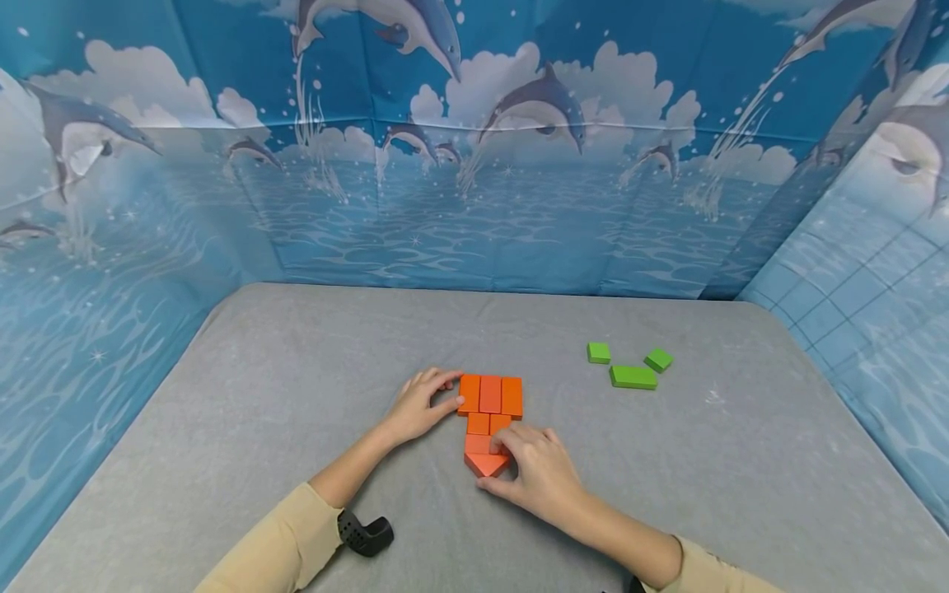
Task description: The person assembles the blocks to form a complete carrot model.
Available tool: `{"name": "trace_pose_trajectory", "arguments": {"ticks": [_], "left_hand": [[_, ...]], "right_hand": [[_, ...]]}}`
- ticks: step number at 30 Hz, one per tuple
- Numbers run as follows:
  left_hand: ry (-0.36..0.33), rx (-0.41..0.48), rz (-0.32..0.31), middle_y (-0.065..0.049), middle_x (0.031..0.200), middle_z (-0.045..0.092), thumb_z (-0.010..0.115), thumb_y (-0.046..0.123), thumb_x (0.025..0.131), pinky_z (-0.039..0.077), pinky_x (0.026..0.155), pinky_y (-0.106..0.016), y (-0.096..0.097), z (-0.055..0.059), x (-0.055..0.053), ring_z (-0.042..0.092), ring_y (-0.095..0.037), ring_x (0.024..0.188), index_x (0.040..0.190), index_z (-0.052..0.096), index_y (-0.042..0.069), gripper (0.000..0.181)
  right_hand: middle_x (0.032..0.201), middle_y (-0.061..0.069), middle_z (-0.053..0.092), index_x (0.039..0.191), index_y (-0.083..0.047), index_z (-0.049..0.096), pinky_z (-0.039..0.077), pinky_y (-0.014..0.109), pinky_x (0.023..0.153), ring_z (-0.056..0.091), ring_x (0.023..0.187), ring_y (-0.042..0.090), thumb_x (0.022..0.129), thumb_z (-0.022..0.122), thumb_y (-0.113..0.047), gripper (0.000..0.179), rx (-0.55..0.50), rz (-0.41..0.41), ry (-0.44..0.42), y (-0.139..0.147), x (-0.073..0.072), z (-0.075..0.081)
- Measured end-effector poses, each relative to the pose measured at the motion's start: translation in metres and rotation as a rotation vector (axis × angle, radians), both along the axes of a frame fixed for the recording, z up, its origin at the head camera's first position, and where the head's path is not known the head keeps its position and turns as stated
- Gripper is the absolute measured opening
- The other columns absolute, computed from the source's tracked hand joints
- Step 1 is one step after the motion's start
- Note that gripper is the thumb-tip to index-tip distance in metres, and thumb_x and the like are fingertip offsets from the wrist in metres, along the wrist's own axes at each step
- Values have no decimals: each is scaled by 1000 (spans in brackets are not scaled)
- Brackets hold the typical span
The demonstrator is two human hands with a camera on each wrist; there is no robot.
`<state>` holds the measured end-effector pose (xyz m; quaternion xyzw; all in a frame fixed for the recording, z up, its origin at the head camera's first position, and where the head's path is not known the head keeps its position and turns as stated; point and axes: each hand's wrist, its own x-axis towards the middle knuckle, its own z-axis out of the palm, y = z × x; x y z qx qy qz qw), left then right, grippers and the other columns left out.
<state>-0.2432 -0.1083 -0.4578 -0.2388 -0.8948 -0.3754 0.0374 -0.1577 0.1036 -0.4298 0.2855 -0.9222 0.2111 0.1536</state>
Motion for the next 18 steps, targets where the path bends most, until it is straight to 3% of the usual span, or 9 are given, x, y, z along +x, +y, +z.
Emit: {"name": "trace_pose_trajectory", "arguments": {"ticks": [10,18], "left_hand": [[-4,13,-6,-2,98,53,60,27,88,30,88,-45,-1,-1,-1,47,-21,97,127,54,9,43],[-17,74,-30,-4,97,55,61,22,88,34,83,-38,-1,3,-1,48,-19,91,127,53,7,42]], "right_hand": [[75,-12,48,82,-19,59,35,29,67,45,68,3,59,81,-44,41,8,-6,-24,1,1,1],[74,-11,47,82,-19,58,35,29,67,46,68,4,59,82,-44,41,9,-4,-40,1,1,2]]}}
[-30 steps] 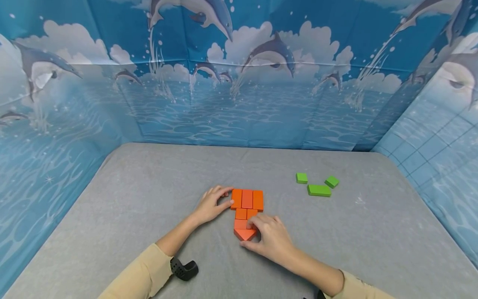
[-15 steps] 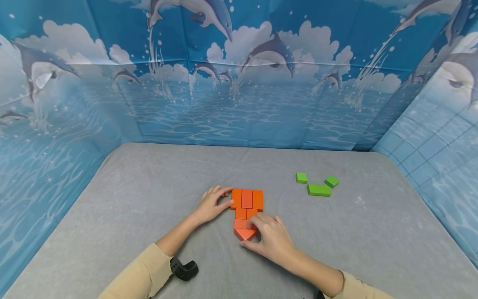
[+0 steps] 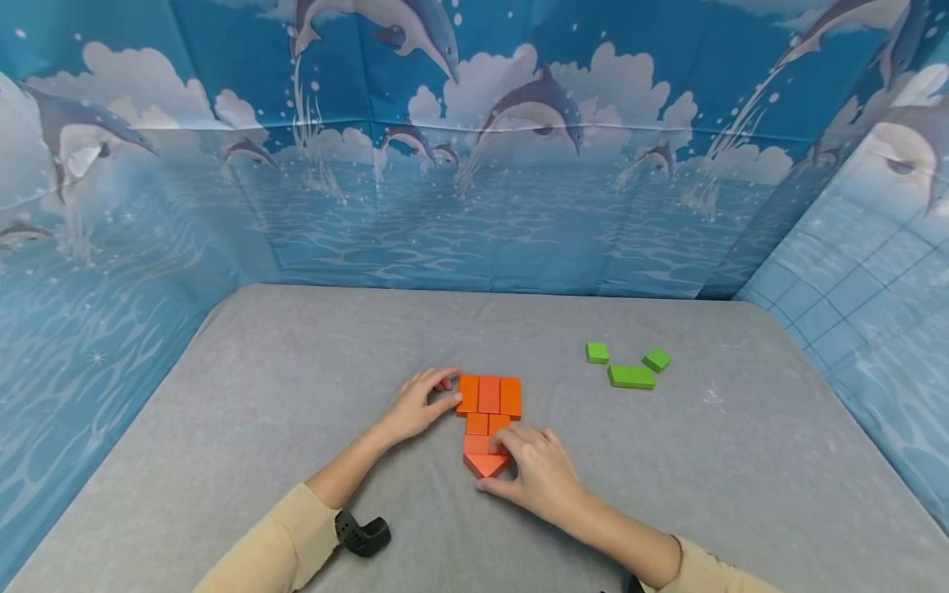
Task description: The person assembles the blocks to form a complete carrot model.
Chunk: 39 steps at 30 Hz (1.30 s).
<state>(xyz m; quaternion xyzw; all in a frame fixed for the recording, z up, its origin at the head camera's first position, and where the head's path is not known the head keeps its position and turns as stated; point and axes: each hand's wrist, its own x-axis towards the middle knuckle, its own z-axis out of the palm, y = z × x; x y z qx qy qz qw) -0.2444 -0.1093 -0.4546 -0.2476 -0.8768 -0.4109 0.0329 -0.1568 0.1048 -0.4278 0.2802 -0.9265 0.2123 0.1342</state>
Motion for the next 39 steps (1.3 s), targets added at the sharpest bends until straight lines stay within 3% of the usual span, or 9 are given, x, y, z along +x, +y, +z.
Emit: {"name": "trace_pose_trajectory", "arguments": {"ticks": [7,14,28,31,34,39], "left_hand": [[34,-9,-19,-5,98,54,64,26,86,34,82,-39,5,6,9,47,-20,91,125,54,7,44],[101,2,8,-1,99,55,68,29,82,31,84,-40,8,-4,15,47,-17,92,122,58,9,46],[121,-61,35,-3,109,57,68,36,80,32,86,-41,8,-11,18,46,-18,98,123,58,14,49],[115,-54,36,-2,110,57,68,36,80,32,87,-41,8,-10,19,46,-18,99,123,58,14,50],[108,-45,33,-2,110,56,68,36,80,31,87,-41,8,-10,19,46,-18,100,123,58,14,50],[105,-42,31,-2,111,56,68,36,80,31,88,-42,8,-10,19,46,-18,101,123,58,14,50]], "right_hand": [[74,-11,48,81,-19,58,35,29,67,46,68,4,58,83,-42,41,-12,0,6,1,0,0],[73,-12,46,81,-20,57,34,28,66,45,67,3,58,82,-43,41,-12,4,0,1,0,-1],[74,-12,48,84,-19,58,33,28,67,46,68,2,59,81,-45,42,-63,53,-48,6,-3,1],[76,-8,52,87,-17,60,35,26,65,49,67,7,62,81,-42,40,-146,86,-122,14,-10,10],[78,0,55,91,-12,62,38,24,59,50,68,16,70,79,-31,34,-250,64,-172,34,-24,23],[82,9,57,98,-3,62,44,30,60,51,69,18,77,73,-10,24,-339,-58,-90,90,-60,37]]}}
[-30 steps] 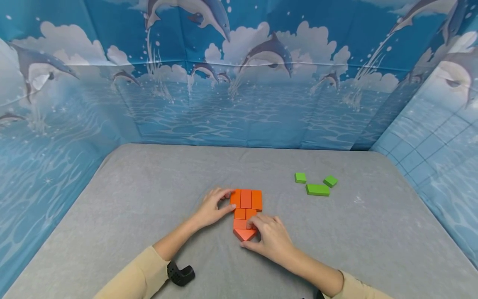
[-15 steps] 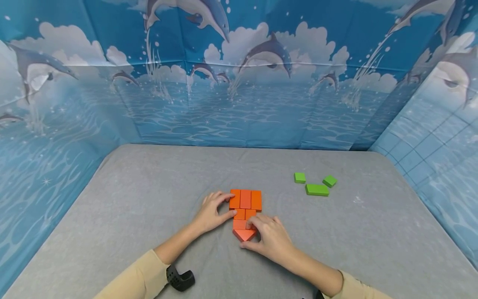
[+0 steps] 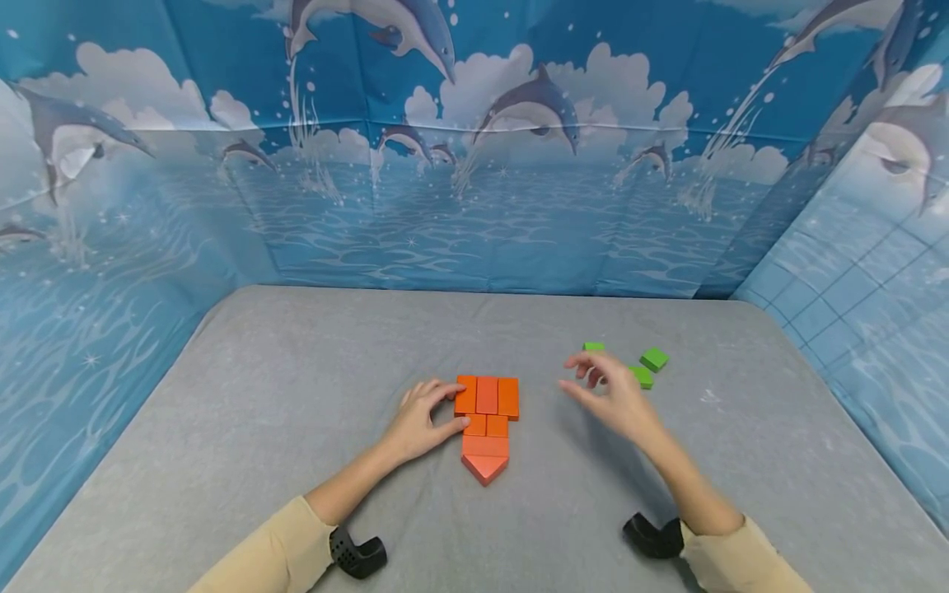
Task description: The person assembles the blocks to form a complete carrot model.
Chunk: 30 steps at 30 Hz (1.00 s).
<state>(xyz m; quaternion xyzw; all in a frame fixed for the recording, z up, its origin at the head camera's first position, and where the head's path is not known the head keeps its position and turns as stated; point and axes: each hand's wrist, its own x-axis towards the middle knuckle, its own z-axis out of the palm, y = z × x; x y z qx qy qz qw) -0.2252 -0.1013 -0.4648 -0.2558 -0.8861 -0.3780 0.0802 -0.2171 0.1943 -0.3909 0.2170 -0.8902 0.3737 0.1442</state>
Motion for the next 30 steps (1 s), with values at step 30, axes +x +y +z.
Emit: {"name": "trace_pose_trajectory", "arguments": {"ticks": [30], "left_hand": [[-7,-2,4,-2,107,57,69,36,79,32,88,-41,-1,0,-1,47,-18,100,123,58,14,50]], "right_hand": [[79,6,50,115,3,57,35,24,52,40,59,8,83,67,-12,37,113,34,-285,136,-50,-42]]}}
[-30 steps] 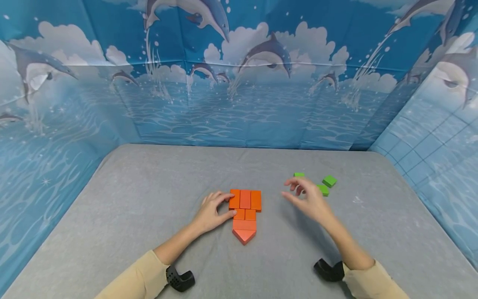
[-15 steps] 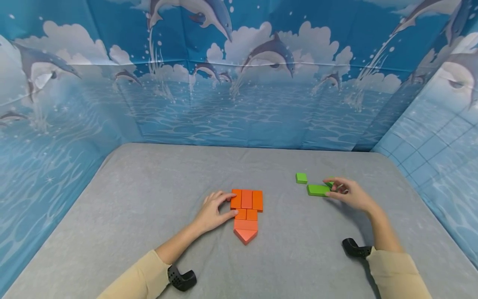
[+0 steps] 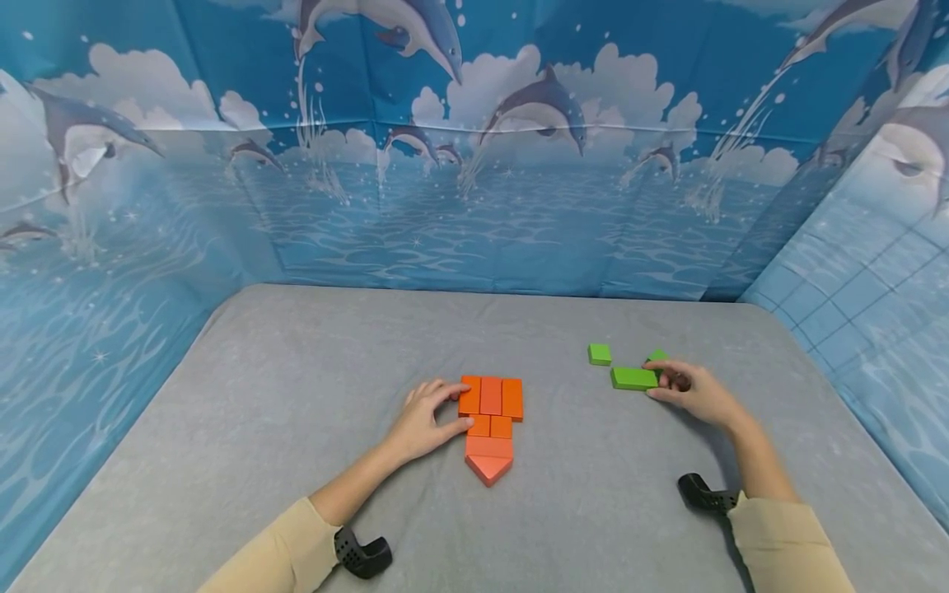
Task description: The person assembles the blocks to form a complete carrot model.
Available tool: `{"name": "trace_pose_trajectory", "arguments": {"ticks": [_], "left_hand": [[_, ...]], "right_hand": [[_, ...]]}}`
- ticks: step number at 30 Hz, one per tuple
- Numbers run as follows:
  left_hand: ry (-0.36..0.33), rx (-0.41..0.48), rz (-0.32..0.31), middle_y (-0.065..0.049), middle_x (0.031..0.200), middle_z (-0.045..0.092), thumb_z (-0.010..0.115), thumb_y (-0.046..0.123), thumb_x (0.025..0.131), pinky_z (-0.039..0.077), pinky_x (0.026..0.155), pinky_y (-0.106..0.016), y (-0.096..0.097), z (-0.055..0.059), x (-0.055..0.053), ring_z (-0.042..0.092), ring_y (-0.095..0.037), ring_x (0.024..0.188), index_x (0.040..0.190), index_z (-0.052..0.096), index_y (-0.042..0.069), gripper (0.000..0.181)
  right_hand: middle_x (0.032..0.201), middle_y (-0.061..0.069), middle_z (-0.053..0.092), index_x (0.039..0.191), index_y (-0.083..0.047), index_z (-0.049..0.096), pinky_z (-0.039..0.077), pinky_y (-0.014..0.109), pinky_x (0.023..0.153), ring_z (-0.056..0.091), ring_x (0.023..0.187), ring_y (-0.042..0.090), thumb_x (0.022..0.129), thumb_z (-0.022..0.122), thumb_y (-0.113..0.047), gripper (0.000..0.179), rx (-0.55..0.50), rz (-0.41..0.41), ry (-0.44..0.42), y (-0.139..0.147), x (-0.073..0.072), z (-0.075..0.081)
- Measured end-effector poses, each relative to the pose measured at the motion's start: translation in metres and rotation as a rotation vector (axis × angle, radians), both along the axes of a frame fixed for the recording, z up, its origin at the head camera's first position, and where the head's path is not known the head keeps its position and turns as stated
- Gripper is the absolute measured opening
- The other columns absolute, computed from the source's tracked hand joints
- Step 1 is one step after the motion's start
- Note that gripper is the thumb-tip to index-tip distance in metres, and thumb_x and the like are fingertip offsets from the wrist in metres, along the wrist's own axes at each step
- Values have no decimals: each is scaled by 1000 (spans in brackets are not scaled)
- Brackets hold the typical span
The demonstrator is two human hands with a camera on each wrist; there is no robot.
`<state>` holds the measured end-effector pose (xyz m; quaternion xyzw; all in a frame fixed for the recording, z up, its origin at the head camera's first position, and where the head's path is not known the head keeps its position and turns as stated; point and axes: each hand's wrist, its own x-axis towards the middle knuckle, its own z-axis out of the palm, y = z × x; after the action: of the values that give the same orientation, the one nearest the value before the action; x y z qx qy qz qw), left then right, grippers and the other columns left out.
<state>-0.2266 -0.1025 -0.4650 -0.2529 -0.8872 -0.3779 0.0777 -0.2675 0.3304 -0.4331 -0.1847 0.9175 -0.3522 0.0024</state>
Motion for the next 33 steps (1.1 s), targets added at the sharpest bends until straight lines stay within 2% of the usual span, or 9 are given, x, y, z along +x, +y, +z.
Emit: {"name": "trace_pose_trajectory", "arguments": {"ticks": [8,13,20,27,33], "left_hand": [[-4,3,2,-3,111,57,69,35,79,32,88,-42,0,0,1,47,-19,101,123,58,14,50],[1,-4,7,-1,108,56,69,36,80,33,87,-40,0,-1,0,46,-17,99,123,58,15,50],[-5,-11,15,0,107,57,69,36,79,33,87,-40,1,0,1,46,-16,98,123,58,15,50],[-17,-13,14,-2,109,56,69,36,79,32,88,-41,0,1,0,46,-17,99,123,58,15,50],[-9,-7,13,-1,105,56,69,36,79,32,87,-40,0,0,-1,46,-17,97,122,58,14,50]], "right_hand": [[79,6,50,111,3,59,38,24,54,44,63,7,82,69,-11,34,-2,-28,26,-4,1,-1],[82,7,53,114,1,57,41,25,55,49,65,11,84,67,-15,35,-64,9,18,-22,0,10],[83,10,56,113,3,57,43,26,55,53,64,14,82,68,-10,35,-180,58,21,-72,-14,23],[81,18,54,109,13,55,40,24,53,50,64,21,80,66,3,32,-205,116,25,-137,-10,46],[82,20,55,108,12,56,38,22,52,47,64,23,79,67,2,32,-208,131,-4,-173,-14,44]]}}
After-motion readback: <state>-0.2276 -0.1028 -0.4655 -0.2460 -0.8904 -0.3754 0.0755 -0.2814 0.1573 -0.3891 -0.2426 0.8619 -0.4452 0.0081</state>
